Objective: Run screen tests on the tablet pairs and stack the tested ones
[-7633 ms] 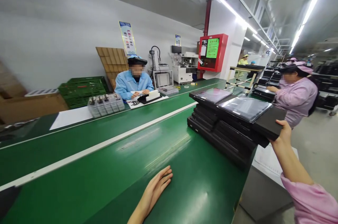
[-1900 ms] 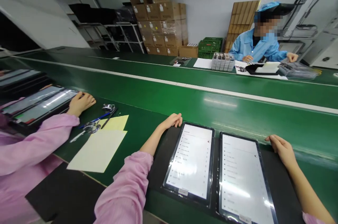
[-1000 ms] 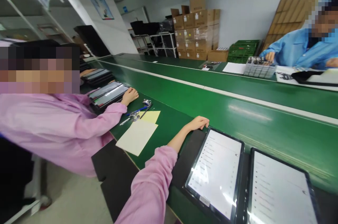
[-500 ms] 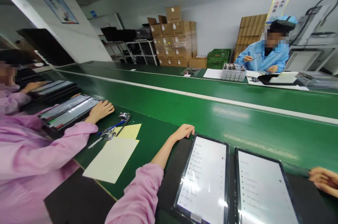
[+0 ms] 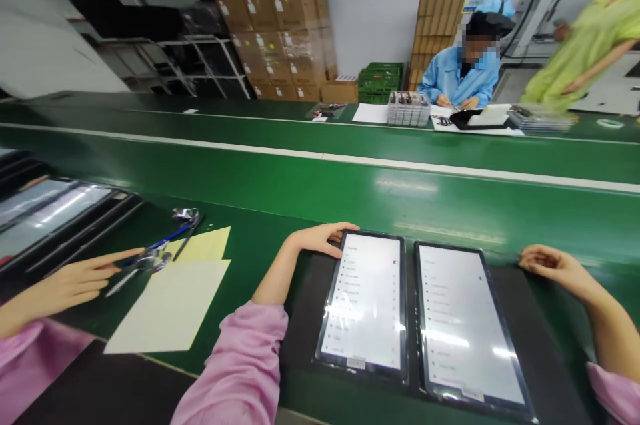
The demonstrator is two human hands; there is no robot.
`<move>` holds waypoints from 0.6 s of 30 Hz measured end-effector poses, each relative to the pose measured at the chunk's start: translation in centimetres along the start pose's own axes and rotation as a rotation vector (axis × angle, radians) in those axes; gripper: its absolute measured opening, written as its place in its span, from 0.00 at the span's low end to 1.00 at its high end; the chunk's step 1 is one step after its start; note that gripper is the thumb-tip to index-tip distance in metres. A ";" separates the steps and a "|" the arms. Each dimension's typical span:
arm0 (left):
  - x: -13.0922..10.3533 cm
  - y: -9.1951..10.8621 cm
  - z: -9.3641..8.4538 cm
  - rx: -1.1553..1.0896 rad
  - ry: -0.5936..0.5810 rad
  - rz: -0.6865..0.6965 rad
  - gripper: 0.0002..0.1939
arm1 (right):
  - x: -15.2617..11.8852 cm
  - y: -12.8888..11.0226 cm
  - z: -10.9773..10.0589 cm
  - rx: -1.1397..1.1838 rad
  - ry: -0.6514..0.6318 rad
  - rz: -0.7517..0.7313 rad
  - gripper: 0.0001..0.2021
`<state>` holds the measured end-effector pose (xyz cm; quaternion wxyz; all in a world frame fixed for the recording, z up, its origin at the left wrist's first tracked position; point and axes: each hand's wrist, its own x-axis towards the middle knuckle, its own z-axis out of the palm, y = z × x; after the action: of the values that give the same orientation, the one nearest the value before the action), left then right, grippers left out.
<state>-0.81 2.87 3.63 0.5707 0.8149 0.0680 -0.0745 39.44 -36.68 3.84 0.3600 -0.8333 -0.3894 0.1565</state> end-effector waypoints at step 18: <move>1.7 2.8 3.1 0.434 0.044 -0.194 0.48 | -9.7 -11.9 11.2 -0.434 -0.062 -0.849 0.15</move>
<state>1.27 -0.91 4.83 0.3708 0.9096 0.1408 -0.1241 20.72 -33.50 4.44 0.1980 -0.6514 -0.7296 -0.0648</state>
